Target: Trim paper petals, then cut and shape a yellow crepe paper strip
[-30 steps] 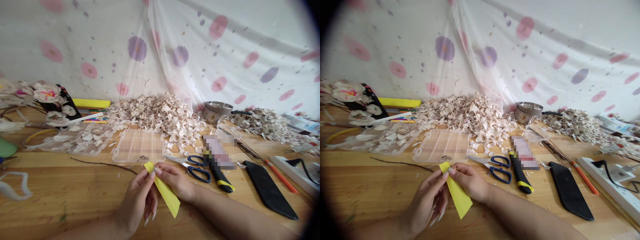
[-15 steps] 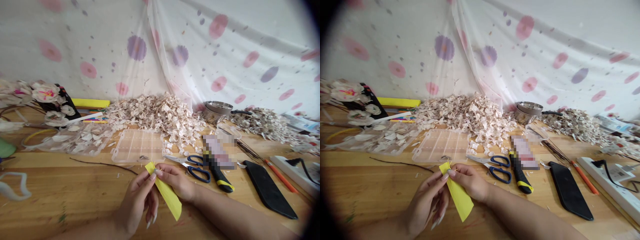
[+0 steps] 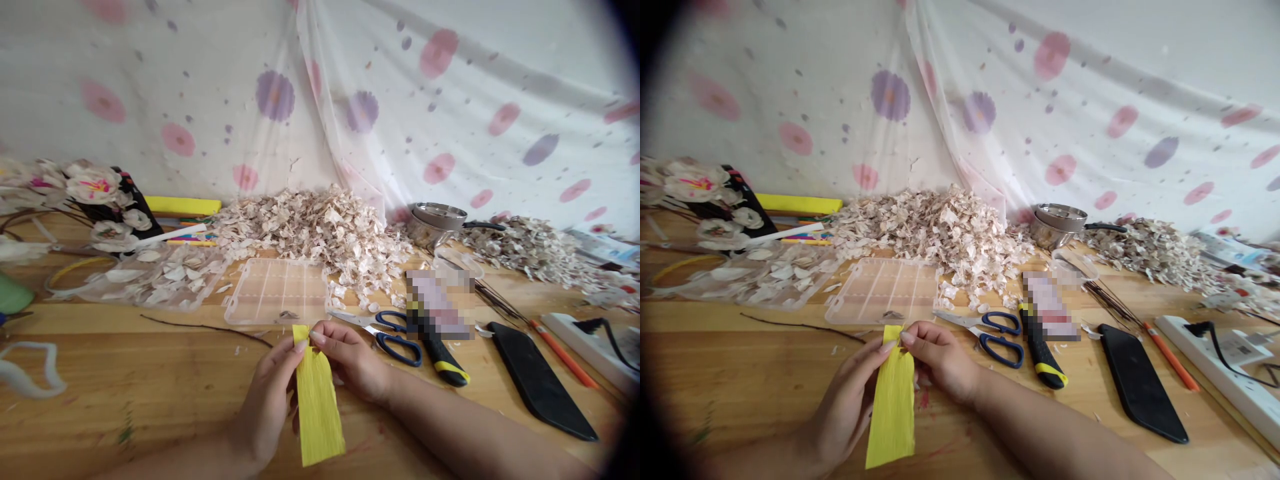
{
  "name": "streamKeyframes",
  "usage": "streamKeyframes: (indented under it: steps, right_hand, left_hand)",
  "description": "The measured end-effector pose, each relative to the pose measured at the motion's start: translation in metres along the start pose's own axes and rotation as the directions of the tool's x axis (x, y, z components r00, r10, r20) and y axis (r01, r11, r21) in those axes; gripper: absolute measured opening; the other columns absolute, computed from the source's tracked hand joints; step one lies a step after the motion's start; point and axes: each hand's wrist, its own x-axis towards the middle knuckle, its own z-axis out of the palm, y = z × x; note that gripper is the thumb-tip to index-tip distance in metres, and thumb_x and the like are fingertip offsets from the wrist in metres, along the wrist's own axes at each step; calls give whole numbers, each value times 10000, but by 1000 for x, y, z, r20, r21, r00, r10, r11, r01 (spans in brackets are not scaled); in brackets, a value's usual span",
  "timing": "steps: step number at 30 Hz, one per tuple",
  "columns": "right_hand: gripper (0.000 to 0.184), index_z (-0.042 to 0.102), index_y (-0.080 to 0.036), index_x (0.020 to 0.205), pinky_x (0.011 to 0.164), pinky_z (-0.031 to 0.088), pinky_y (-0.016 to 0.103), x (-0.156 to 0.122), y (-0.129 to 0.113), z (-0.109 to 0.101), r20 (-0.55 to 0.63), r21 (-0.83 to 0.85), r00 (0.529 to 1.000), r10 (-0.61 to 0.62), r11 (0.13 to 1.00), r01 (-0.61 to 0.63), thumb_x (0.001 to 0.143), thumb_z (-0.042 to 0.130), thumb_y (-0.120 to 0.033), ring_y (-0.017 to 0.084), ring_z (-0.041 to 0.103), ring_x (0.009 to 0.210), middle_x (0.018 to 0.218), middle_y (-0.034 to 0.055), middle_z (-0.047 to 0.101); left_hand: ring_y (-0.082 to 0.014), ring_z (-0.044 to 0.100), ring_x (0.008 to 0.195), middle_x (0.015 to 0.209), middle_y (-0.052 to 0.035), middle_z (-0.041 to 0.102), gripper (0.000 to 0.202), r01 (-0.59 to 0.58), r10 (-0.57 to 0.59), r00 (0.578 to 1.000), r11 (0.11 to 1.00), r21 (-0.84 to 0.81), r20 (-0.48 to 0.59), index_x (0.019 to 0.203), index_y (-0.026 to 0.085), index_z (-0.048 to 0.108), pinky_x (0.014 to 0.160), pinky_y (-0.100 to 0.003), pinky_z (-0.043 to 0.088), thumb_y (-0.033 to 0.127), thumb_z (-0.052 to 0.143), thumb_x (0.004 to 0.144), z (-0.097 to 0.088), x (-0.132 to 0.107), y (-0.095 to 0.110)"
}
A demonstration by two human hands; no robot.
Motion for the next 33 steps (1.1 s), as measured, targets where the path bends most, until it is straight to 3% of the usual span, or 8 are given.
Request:
streamKeyframes:
  steps: [4, 14, 16, 21, 33]
  right_hand:
    - [340, 491, -159, 757, 338, 193, 162, 0, 1, -1, -16, 87, 1000, 3, 996, -2, 764, 649, -460, 30, 398, 361, 545, -60, 519]
    - [336, 511, -152, 725, 336, 244, 159, 1, 1, -3, 38, 30, 999, -10, 1000, 9, 771, 647, -455, 33, 393, 333, 462, -70, 518]
    - [334, 508, -152, 719, 335, 236, 157, 1, 0, -2, 29, 25, 999, -16, 1000, 15, 767, 653, -449, 30, 384, 329, 456, -74, 513]
    - [364, 498, -151, 678, 327, 216, 159, 0, -1, 0, -14, 41, 1000, 3, 999, -3, 730, 678, -463, 28, 402, 330, 470, -76, 506]
    - [366, 494, -151, 701, 318, 204, 165, 1, -1, 1, -19, 51, 1000, 22, 999, -21, 776, 604, -492, 34, 385, 328, 478, -64, 493]
  left_hand:
    - [-102, 574, 514, 621, 25, 622, 216, -29, 29, 1000, 1000, -1, -2, 840, 167, 624, 503, -191, 451, 370, 625, 764, -1, 1, 1]
    - [-125, 556, 479, 546, 29, 605, 248, -46, 47, 997, 999, 15, -65, 701, 168, 604, 463, -210, 446, 407, 665, 682, 8, -1, 9]
    - [-127, 548, 462, 528, 19, 602, 270, -25, 26, 999, 999, 30, -39, 687, 163, 596, 444, -209, 434, 427, 650, 695, 8, -1, 9]
    - [-125, 568, 510, 564, 15, 621, 255, -27, 24, 998, 999, 43, 64, 834, 159, 622, 507, -206, 456, 409, 606, 784, 3, 2, 3]
    - [-136, 587, 558, 626, 4, 647, 273, -8, 3, 998, 997, 76, 62, 871, 163, 607, 569, -235, 485, 425, 602, 795, 4, 1, 5]
